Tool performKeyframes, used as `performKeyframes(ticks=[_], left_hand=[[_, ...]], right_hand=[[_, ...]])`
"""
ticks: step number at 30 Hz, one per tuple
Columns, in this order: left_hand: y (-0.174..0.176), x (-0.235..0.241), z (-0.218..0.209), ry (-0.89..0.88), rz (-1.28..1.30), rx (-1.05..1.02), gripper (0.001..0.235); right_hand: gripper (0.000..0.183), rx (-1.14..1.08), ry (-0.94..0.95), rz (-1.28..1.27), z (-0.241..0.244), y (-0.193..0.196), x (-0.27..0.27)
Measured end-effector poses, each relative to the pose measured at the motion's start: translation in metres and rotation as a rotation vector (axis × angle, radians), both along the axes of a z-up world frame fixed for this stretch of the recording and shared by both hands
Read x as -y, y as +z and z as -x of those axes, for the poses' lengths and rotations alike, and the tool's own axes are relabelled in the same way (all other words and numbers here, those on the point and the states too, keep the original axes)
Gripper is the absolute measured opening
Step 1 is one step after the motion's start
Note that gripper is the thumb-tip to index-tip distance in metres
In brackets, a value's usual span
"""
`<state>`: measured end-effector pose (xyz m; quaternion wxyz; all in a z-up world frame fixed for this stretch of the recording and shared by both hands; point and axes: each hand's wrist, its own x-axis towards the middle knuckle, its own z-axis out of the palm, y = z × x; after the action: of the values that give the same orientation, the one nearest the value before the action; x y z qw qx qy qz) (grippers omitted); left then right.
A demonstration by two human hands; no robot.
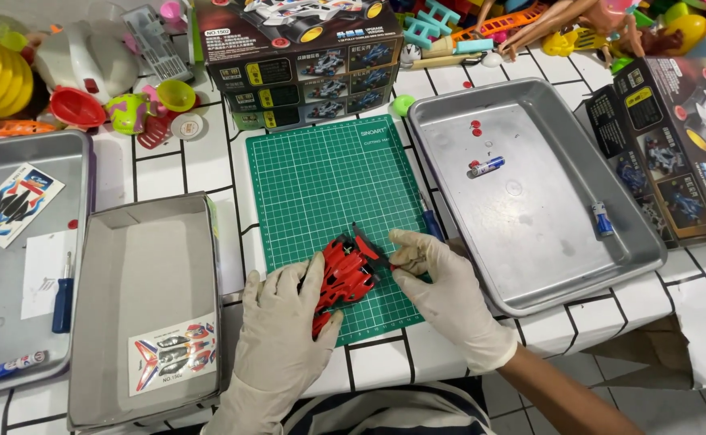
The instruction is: Assembling a mini 4WD toy car by installing gears, motor, and other internal components into the chassis.
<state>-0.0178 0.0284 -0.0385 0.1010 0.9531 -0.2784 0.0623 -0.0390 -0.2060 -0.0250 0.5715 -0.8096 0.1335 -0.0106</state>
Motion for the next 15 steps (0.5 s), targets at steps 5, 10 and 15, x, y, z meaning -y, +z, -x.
performKeyframes(ticks=[5, 10, 15], left_hand=[[0.002, 0.002, 0.002, 0.045, 0.027, 0.033, 0.076], [0.003, 0.001, -0.002, 0.022, 0.027, 0.009, 0.076], [0.013, 0.009, -0.015, -0.017, -0.024, 0.074, 0.069]], right_hand=[[0.051, 0.140, 0.043, 0.121, 0.017, -0.002, 0.004], [0.037, 0.415, 0.096, 0.272, 0.039, 0.021, 0.034], [0.027, 0.191, -0.187, 0.405, -0.033, 0.079, 0.103]])
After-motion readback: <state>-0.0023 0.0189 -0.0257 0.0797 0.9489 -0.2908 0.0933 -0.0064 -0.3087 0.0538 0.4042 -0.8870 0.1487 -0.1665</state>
